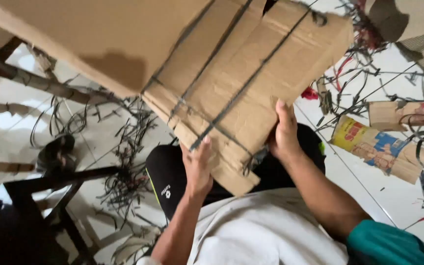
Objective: The person sits on the floor and bundles flattened cardboard pieces using black plastic straps. They wrap the straps around the cardboard, pull them tight, and tie knots by hand to secure the bundles.
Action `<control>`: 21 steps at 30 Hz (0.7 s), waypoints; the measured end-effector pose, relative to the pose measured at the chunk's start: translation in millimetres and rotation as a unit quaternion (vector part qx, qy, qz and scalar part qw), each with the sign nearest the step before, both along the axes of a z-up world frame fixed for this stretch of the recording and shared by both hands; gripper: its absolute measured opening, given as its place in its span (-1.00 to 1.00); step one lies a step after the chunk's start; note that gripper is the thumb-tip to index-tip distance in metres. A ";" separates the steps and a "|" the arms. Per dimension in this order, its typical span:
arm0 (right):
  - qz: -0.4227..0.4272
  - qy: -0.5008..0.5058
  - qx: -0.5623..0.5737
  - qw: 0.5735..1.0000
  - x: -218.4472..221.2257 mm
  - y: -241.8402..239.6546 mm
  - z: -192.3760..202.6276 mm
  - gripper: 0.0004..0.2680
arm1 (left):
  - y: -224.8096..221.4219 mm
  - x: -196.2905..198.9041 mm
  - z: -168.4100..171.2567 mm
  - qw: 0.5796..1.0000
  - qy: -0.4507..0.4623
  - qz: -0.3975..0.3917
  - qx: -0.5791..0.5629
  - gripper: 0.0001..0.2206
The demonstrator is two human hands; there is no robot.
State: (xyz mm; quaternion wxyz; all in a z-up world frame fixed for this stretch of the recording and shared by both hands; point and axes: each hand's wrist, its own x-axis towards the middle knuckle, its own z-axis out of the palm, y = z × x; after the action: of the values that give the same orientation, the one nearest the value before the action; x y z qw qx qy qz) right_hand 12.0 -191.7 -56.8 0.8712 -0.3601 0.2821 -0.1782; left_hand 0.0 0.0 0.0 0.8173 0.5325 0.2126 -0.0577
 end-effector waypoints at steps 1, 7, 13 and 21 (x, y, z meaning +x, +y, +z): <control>-0.003 -0.025 0.002 1.000 9.0 1.8 3.3 -0.59 | 2.7 9.1 0.8 0.999 -0.024 -0.029 0.034 -0.36; 0.072 -0.014 0.003 0.997 62.7 13.2 9.9 -0.41 | 31.2 82.6 -3.8 0.989 -0.031 -0.121 0.075 -0.24; 0.125 -0.120 -0.061 0.983 104.2 27.1 -19.9 -0.42 | 57.6 132.3 4.7 0.974 0.026 -0.168 0.149 -0.60; 0.187 -0.047 -0.119 0.974 99.0 22.5 -13.0 -0.45 | 122.5 106.7 -61.4 0.987 -0.001 -0.146 0.069 -0.25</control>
State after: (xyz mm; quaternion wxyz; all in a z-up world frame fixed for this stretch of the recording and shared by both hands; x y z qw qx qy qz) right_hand 111.0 -169.2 -69.9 0.8524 -0.4987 0.1451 -0.0609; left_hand 106.7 122.5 -61.4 0.7617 0.6127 0.1357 -0.1613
